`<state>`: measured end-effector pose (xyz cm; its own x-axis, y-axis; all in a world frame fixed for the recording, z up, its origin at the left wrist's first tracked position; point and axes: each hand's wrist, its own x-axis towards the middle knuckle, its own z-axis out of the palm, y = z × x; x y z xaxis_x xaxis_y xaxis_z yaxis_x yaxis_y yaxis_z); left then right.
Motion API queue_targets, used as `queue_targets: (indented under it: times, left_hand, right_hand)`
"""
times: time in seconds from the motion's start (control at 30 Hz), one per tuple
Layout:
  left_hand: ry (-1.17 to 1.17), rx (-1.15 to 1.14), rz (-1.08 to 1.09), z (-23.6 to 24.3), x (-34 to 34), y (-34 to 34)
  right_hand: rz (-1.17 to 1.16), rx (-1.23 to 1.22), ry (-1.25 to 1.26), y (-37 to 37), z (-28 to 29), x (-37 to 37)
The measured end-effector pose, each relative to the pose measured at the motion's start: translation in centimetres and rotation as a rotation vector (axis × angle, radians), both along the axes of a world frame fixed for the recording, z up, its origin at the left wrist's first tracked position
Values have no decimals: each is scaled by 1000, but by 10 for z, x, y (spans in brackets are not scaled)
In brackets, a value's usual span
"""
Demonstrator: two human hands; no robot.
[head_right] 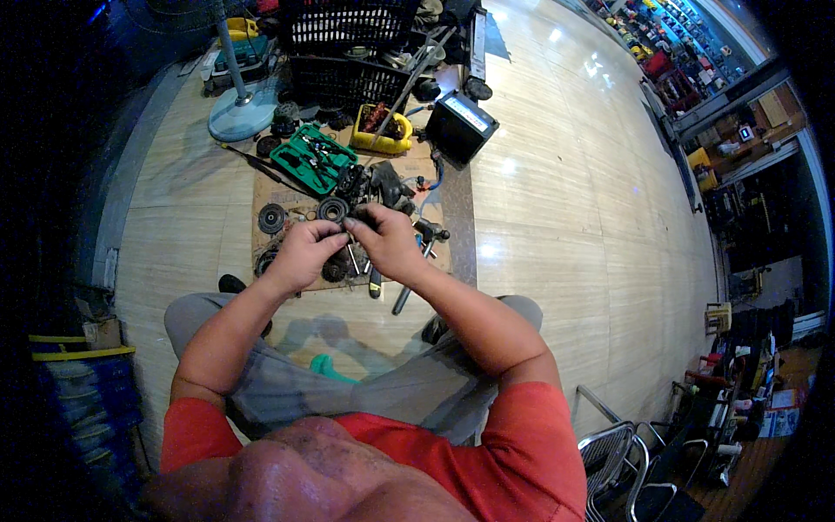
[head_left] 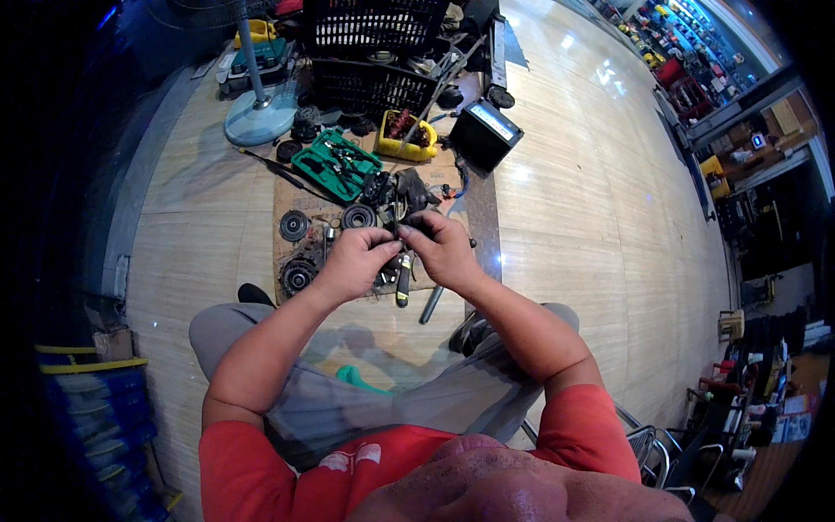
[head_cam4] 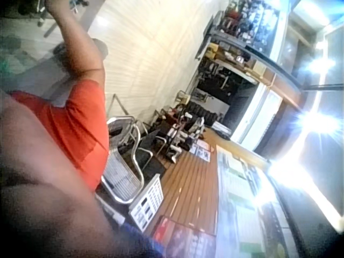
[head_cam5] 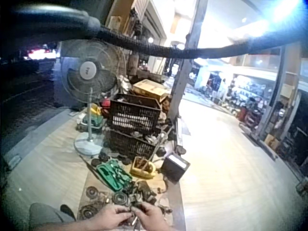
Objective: The person handles and turns over various metal gears and a circular mechanical housing assembly by hand.
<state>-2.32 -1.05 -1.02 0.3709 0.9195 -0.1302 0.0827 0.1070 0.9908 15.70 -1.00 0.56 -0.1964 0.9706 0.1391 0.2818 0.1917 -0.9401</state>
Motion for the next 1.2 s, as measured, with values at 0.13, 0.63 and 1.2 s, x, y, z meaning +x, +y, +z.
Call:
queue_targets:
  times: [0.13,0.63,1.2]
  left_hand:
    - [252,212,51,2,0,-4]
    - [-595,-416,-113,-8,-7,4]
    - [277,330,186,7,3,-9]
  right_hand:
    - [26,-19,-61,1,3,2]
    - [107,-166,146,2,9,6]
    - [-32,-100,82,1,-16,-7]
